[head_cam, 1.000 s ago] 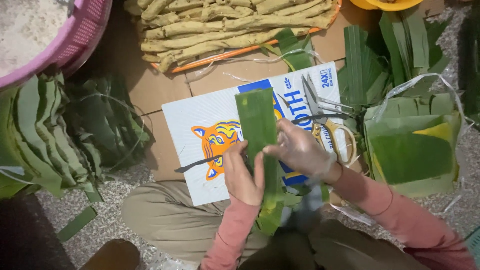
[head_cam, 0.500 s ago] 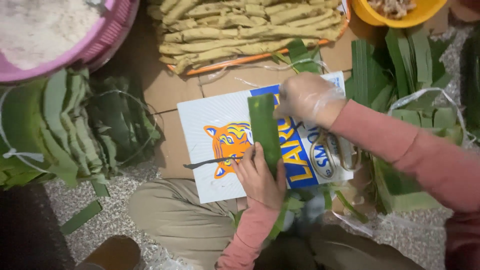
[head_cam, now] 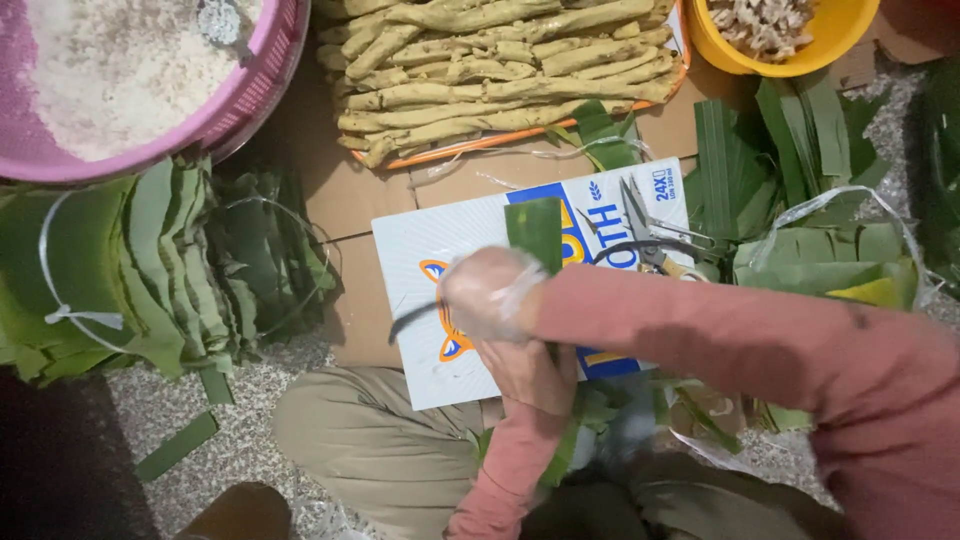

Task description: The person is preparing empanadas by folding leaves, filling them with a rice mixture, and wrapping them.

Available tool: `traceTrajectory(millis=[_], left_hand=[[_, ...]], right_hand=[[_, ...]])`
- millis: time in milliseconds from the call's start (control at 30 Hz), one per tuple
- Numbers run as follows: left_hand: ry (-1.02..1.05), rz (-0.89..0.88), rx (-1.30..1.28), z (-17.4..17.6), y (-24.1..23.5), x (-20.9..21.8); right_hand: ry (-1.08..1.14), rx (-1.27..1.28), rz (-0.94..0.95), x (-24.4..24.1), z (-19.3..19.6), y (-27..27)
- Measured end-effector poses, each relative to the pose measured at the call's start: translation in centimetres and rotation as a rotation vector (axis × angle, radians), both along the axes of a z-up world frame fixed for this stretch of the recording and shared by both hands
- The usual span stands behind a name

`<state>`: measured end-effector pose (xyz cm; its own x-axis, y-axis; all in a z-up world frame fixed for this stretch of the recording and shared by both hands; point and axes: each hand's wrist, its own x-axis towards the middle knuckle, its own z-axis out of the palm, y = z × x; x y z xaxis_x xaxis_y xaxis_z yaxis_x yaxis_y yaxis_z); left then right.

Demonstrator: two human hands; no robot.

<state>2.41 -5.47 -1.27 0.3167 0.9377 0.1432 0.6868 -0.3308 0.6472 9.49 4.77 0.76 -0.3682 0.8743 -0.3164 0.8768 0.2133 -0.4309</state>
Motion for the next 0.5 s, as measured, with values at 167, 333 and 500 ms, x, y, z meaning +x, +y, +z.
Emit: traceTrajectory(millis=[167, 333, 500], left_hand=[[0.014, 0.108, 0.104, -2.3, -0.2, 1.0], [-0.031, 0.190, 0.236, -3.7, -0.4, 1.7], [0.043, 0.065, 0.184, -3.5, -0.3, 1.1]], right_hand=[[0.150, -0.012, -0.152, 6.4, 1.0, -2.0], [0.162, 0.015, -0.185, 10.5, 3.6, -5.2], [-0.304, 0.143, 0.032, 12.5, -2.5, -8.8]])
